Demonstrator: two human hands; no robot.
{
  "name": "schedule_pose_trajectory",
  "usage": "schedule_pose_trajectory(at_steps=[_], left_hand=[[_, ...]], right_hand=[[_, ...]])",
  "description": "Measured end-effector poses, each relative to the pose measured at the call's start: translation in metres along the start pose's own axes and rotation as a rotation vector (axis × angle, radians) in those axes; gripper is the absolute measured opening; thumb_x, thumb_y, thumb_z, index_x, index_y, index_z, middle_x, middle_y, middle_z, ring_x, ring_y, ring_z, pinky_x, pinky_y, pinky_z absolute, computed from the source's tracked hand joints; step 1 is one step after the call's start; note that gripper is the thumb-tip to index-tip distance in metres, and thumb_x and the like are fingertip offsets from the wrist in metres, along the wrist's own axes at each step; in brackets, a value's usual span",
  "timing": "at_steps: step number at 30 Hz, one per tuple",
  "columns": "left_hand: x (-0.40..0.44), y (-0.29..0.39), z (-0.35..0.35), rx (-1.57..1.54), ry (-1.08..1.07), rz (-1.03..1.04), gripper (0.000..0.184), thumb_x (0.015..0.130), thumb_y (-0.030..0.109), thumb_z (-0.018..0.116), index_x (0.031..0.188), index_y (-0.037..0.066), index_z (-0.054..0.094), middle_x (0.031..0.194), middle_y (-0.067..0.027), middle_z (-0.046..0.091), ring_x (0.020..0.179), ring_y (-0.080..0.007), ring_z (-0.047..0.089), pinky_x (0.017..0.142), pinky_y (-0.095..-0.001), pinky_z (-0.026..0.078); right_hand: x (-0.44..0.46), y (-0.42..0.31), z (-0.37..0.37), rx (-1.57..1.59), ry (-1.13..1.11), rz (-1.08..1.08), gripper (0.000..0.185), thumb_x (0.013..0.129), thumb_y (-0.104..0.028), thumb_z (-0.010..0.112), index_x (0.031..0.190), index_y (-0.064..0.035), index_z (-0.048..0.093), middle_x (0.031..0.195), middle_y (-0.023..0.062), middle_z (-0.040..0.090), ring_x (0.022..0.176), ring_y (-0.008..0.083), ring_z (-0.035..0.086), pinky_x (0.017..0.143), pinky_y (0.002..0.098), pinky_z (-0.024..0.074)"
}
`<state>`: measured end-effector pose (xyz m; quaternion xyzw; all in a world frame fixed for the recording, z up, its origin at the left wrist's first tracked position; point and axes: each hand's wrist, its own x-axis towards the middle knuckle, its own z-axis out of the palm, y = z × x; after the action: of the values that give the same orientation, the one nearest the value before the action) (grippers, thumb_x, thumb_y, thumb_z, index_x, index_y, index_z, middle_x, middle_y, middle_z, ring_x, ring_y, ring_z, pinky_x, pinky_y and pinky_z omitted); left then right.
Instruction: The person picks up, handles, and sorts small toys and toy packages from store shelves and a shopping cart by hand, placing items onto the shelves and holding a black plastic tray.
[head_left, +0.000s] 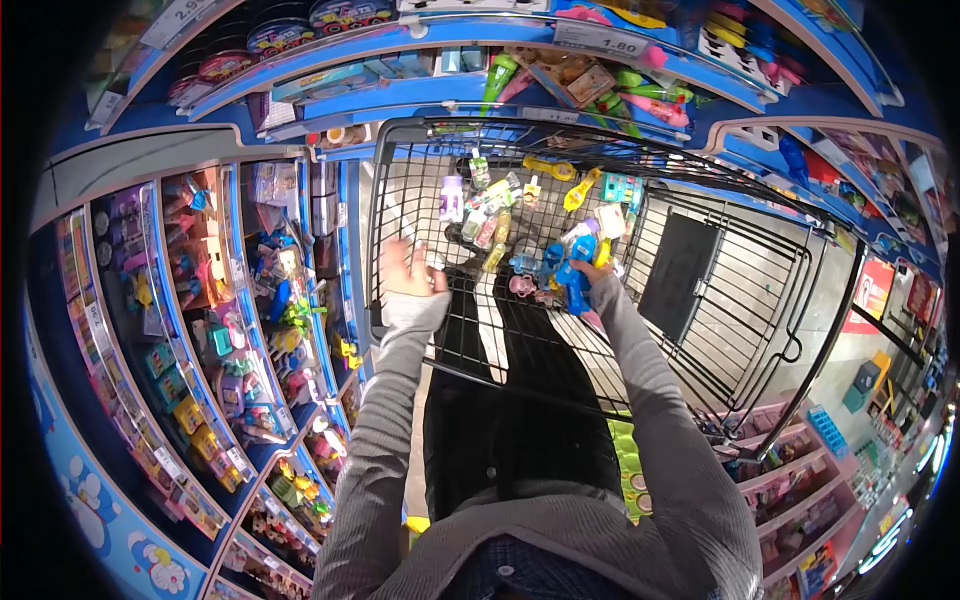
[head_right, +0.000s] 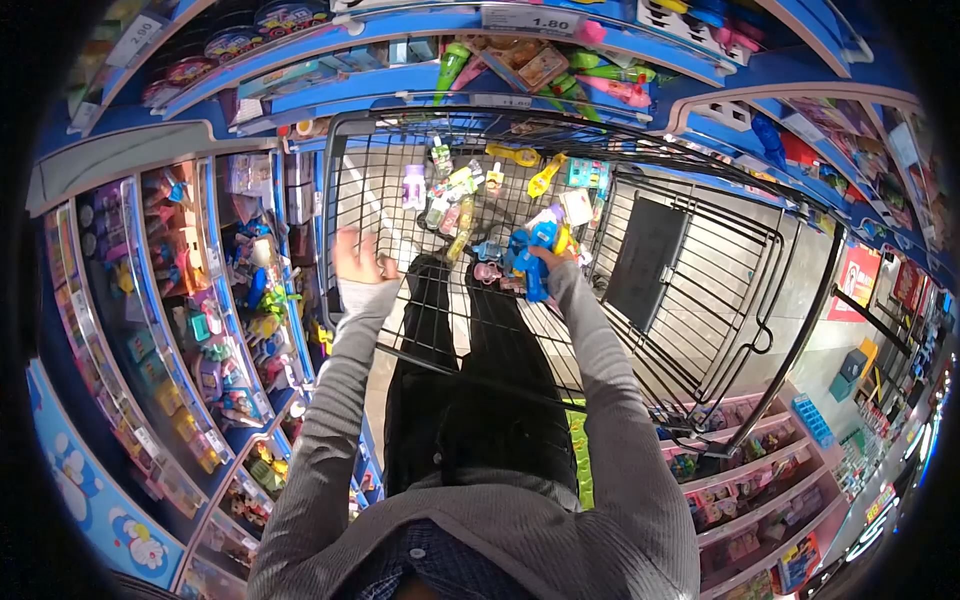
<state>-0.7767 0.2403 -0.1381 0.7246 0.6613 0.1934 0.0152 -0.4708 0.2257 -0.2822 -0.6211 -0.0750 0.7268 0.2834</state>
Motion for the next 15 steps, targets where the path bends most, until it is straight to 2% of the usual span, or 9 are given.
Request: schedule_pose_trajectory(at_steps=[1, 2, 5, 6, 7, 9, 11, 12, 15], left_hand=[[-0.002, 0.006, 0.013, -0.141, -0.089, 0.062, 0.033, 0.06, 0.005, 0.056, 0.093, 0.001, 0.049, 0.095, -0.0182, 0.047, 0.085, -0.0354, 0.047, 0.074, -0.0416, 0.04], [-0.004, 0.017, 0.027, -0.209, -0.198, 0.031, 0.033, 0.059, 0.004, 0.055, 0.091, 0.001, 0.05, 0.096, -0.0186, 0.048, 0.087, -0.0345, 0.047, 0.076, -0.0408, 0.04], [-0.013, 0.044, 0.091, -0.308, -0.487, -0.139, 0.028, 0.06, 0.004, 0.056, 0.087, 0.002, 0.05, 0.096, -0.017, 0.05, 0.092, -0.0312, 0.047, 0.079, -0.0372, 0.041], [-0.022, 0.049, 0.12, -0.297, -0.54, -0.199, 0.027, 0.063, 0.008, 0.057, 0.089, 0.004, 0.051, 0.099, -0.0158, 0.05, 0.097, -0.0308, 0.047, 0.082, -0.0365, 0.04], [-0.016, 0.059, 0.129, -0.291, -0.733, -0.29, 0.027, 0.066, 0.012, 0.059, 0.091, 0.006, 0.052, 0.101, -0.0155, 0.051, 0.1, -0.0313, 0.046, 0.085, -0.0365, 0.038], [-0.012, 0.074, 0.155, -0.256, -0.967, -0.309, 0.032, 0.065, 0.013, 0.062, 0.095, 0.007, 0.052, 0.096, -0.0151, 0.052, 0.095, -0.0309, 0.049, 0.081, -0.0369, 0.041], [-0.032, 0.082, 0.191, -0.218, -0.959, -0.23, 0.037, 0.065, 0.015, 0.063, 0.099, 0.009, 0.051, 0.099, -0.0146, 0.051, 0.098, -0.0303, 0.048, 0.082, -0.0368, 0.04], [-0.036, 0.089, 0.203, -0.176, -0.944, -0.16, 0.042, 0.065, 0.018, 0.064, 0.104, 0.01, 0.05, 0.101, -0.0141, 0.05, 0.1, -0.0297, 0.047, 0.084, -0.0368, 0.039], [-0.043, 0.109, 0.231, -0.135, -1.029, -0.144, 0.048, 0.065, 0.019, 0.065, 0.109, 0.014, 0.047, 0.106, -0.0124, 0.048, 0.103, -0.0287, 0.045, 0.086, -0.0365, 0.037]], right_hand=[[0.001, 0.004, -0.014, -0.188, 0.036, -0.051, 0.037, 0.062, -0.014, 0.071, 0.093, -0.0069, 0.051, 0.076, 0.0063, 0.059, 0.061, 0.0191, 0.058, 0.054, 0.0334, 0.05], [-0.035, -0.025, 0.001, -0.165, 0.122, 0.075, 0.037, 0.061, -0.012, 0.072, 0.092, -0.0074, 0.052, 0.076, 0.005, 0.059, 0.062, 0.0178, 0.058, 0.058, 0.0315, 0.049], [-0.049, -0.016, -0.037, -0.078, 0.023, -0.086, 0.033, 0.064, -0.018, 0.069, 0.091, -0.0087, 0.054, 0.076, 0.0022, 0.059, 0.067, 0.0149, 0.057, 0.064, 0.028, 0.0457], [-0.074, -0.03, -0.038, -0.139, 0.094, -0.074, 0.032, 0.066, -0.019, 0.067, 0.093, -0.009, 0.054, 0.078, 0.0013, 0.059, 0.069, 0.0136, 0.056, 0.065, 0.0265, 0.0446], [-0.089, -0.033, -0.049, -0.105, 0.077, -0.123, 0.037, 0.069, -0.018, 0.064, 0.103, -0.0074, 0.053, 0.087, 0.002, 0.058, 0.075, 0.013, 0.055, 0.068, 0.0262, 0.0442], [-0.136, -0.052, -0.046, 0.105, 0.045, -0.185, 0.045, 0.071, -0.018, 0.06, 0.113, -0.0057, 0.048, 0.094, 0.0021, 0.055, 0.08, 0.0124, 0.053, 0.07, 0.0255, 0.0435], [-0.166, -0.035, -0.076, 0.3, 0.013, -0.244, 0.052, 0.072, -0.017, 0.058, 0.12, -0.0041, 0.042, 0.096, 0.0023, 0.054, 0.083, 0.0125, 0.052, 0.072, 0.0256, 0.0428], [-0.177, -0.026, -0.08, 0.322, 0.151, -0.323, 0.055, 0.07, -0.02, 0.059, 0.12, -0.0038, 0.041, 0.089, 0.0015, 0.053, 0.078, 0.0119, 0.051, 0.069, 0.0248, 0.0426], [-0.197, -0.006, -0.097, 0.445, 0.17, -0.326, 0.059, 0.065, -0.026, 0.063, 0.117, -0.0047, 0.043, 0.082, 0.0, 0.05, 0.072, 0.0107, 0.049, 0.064, 0.022, 0.0416]])
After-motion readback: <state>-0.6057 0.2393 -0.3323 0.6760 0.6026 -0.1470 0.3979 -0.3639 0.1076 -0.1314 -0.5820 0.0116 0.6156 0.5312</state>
